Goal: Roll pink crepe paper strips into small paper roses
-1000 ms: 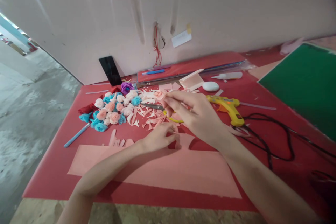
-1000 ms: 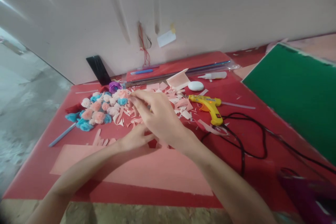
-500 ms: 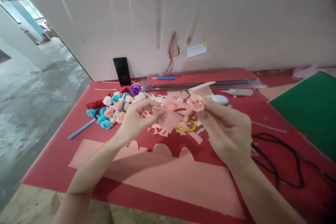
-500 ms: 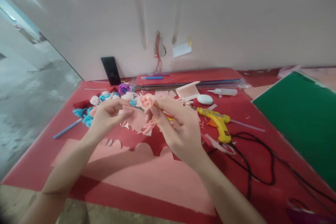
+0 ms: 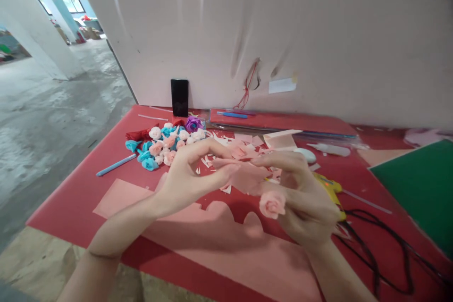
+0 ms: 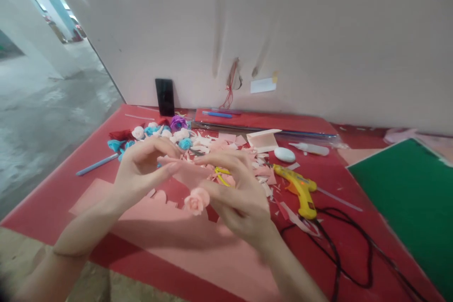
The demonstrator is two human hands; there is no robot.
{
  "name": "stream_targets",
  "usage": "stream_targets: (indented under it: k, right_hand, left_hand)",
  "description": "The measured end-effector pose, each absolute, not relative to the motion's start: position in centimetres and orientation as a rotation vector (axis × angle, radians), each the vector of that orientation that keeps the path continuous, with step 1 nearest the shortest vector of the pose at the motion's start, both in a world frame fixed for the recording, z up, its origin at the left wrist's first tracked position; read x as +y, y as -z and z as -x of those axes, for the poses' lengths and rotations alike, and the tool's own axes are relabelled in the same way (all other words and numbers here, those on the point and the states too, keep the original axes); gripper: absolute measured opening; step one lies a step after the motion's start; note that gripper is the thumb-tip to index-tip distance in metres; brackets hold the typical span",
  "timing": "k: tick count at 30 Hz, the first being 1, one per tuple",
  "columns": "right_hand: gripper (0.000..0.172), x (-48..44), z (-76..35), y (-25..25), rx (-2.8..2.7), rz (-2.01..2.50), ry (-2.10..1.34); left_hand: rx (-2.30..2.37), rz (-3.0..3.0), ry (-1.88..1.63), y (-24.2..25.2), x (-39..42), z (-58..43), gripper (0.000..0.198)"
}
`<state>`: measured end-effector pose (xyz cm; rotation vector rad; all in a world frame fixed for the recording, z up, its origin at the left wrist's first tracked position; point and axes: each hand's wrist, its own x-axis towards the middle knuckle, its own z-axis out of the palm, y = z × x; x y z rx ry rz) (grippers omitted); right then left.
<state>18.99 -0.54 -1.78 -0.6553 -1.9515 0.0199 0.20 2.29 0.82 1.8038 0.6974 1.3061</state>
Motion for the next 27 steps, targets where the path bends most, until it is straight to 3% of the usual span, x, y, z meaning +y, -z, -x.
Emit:
stream_targets:
  k: [10, 27]
  right_hand:
    - [0.021, -1.5, -17.2, 2.4, -1.718, 0.800, -0.116]
    - [0.020, -0.9, -17.3, 2.7, -1.732, 0.784, -0.036]
  left_hand:
    - [0.444, -1.730, -1.343, 0.3, 1.6, -1.7, 0.016]
    - [0.558, -1.818, -1.339, 0.2, 1.3, -1.6, 0.026]
